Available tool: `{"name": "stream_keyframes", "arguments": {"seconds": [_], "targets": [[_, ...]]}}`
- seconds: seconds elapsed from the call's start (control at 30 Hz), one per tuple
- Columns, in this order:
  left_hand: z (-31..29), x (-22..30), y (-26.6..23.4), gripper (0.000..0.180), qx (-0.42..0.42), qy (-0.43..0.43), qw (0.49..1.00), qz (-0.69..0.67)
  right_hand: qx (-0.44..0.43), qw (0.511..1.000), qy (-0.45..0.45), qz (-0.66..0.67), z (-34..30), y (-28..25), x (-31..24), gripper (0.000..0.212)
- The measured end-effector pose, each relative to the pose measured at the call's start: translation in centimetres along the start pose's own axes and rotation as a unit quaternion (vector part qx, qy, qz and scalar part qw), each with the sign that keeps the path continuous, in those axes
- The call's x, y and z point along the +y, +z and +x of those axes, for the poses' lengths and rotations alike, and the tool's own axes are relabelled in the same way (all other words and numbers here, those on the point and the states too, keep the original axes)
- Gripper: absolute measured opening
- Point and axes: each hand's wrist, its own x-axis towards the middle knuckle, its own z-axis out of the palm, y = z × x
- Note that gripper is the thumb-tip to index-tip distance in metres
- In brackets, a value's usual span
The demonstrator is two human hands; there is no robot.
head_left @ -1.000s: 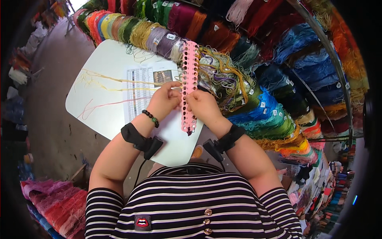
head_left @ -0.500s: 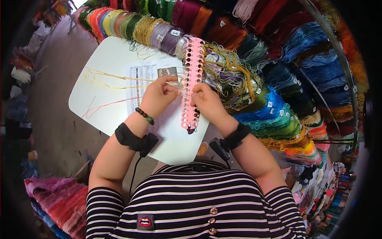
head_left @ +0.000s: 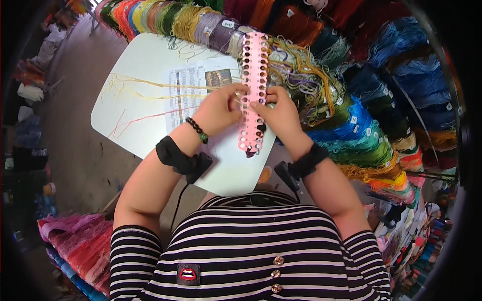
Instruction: The person organizes embroidery supplies by pulling strands of thread from a rack, separating them by hand, and threading them through holes in a pink organizer card. They refer to a printed chart on the table, turning the pages before selecting more thread from the rack and attaching it to the card.
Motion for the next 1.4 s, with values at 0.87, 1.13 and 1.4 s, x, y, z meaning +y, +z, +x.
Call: {"name": "stream_keyframes", "arguments": {"seconds": [0.87, 1.13, 1.4], "targets": [[-18.2, -3.6, -8.4, 0.034, 0.242, -0.178, 0.954, -0.013, -0.051, 0.972, 0.113, 0.202, -1.3, -0.9, -0.2, 0.037], [-18.0, -1.4, -3.1, 0.040, 0.161, -0.185, 0.968, 0.049, 0.029, 0.993, 0.062, 0.098, -5.7, -5.6, -0.2, 0.034], [-16.8, -1.4, -3.2, 0.043, 0.148, -0.173, 0.964, 0.136, 0.139, 0.983, 0.092, 0.083, -9.9, -10.2, 1.0, 0.023]]}}
